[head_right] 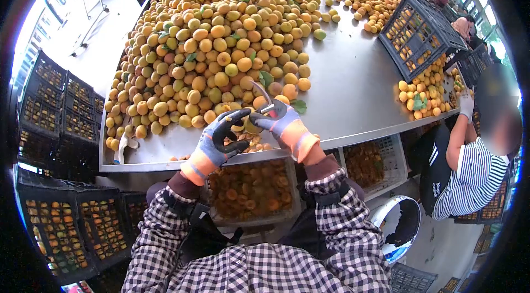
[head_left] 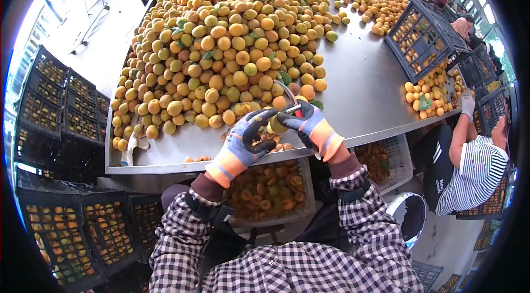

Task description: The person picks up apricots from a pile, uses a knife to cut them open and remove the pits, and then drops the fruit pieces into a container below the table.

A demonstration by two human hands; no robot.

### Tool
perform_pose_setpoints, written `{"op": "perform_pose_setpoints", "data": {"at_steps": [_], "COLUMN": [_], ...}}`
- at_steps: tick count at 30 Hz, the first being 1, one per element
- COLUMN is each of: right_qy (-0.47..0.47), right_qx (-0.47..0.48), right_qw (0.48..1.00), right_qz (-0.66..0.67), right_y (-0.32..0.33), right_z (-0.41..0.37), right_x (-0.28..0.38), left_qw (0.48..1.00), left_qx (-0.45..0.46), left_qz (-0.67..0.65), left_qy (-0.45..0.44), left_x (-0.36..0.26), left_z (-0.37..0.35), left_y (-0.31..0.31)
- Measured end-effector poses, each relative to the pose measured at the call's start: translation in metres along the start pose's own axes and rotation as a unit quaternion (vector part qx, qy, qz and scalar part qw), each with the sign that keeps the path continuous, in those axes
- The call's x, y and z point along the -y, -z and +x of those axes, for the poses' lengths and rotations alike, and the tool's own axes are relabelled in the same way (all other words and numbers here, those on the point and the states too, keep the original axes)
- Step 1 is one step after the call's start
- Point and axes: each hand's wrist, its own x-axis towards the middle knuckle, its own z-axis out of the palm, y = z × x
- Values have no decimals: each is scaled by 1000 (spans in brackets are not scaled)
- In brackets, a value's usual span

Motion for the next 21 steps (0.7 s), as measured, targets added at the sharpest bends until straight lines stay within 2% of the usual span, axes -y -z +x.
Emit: {"op": "perform_pose_setpoints", "data": {"at_steps": [1,2,4,5,6,7,8,9,10,11,12,14,16,18,20,21], "right_qy": [-23,-21,-13,-26,-86,55,194,197,166,132,134,255,247,329,353,344], "right_qx": [1,3,-51,-79,-86,-88,-88,-87,-77,-66,-64,4,12,-10,-24,-18], "right_qw": [994,994,961,952,972,993,974,973,983,984,984,960,966,907,889,887], "right_qz": [105,105,271,294,200,62,-78,-79,9,97,97,-111,-70,-261,-290,-306], "right_y": [-5,-12,-28,-37,-38,-36,-32,-30,-29,-28,-24,-16,-19,-18,-17,-16], "right_z": [-10,-11,-13,-13,-14,-2,10,7,-1,-9,-17,-28,-32,-41,-43,-45], "right_x": [16,16,15,14,16,-18,-51,-45,-29,-14,-3,11,5,12,16,18], "left_qw": [999,996,998,989,973,974,974,973,972,955,949,953,954,958,958,970], "left_qx": [-11,-21,-42,-67,-90,-83,-84,-83,-82,-81,-74,-76,-92,-72,-72,-65], "left_qz": [-42,-84,-52,-130,-208,-212,-211,-216,-220,-282,-300,-284,-277,-268,-269,-226], "left_qy": [-5,-12,7,23,39,22,20,21,21,41,55,66,67,72,68,53], "left_x": [-1,-3,-6,-3,1,11,10,9,9,9,8,3,11,10,10,12], "left_z": [3,5,8,10,11,10,10,10,10,10,9,11,7,6,5,5], "left_y": [-3,-6,-13,-18,-21,-20,-19,-17,-14,-9,-2,13,18,24,27,28]}}
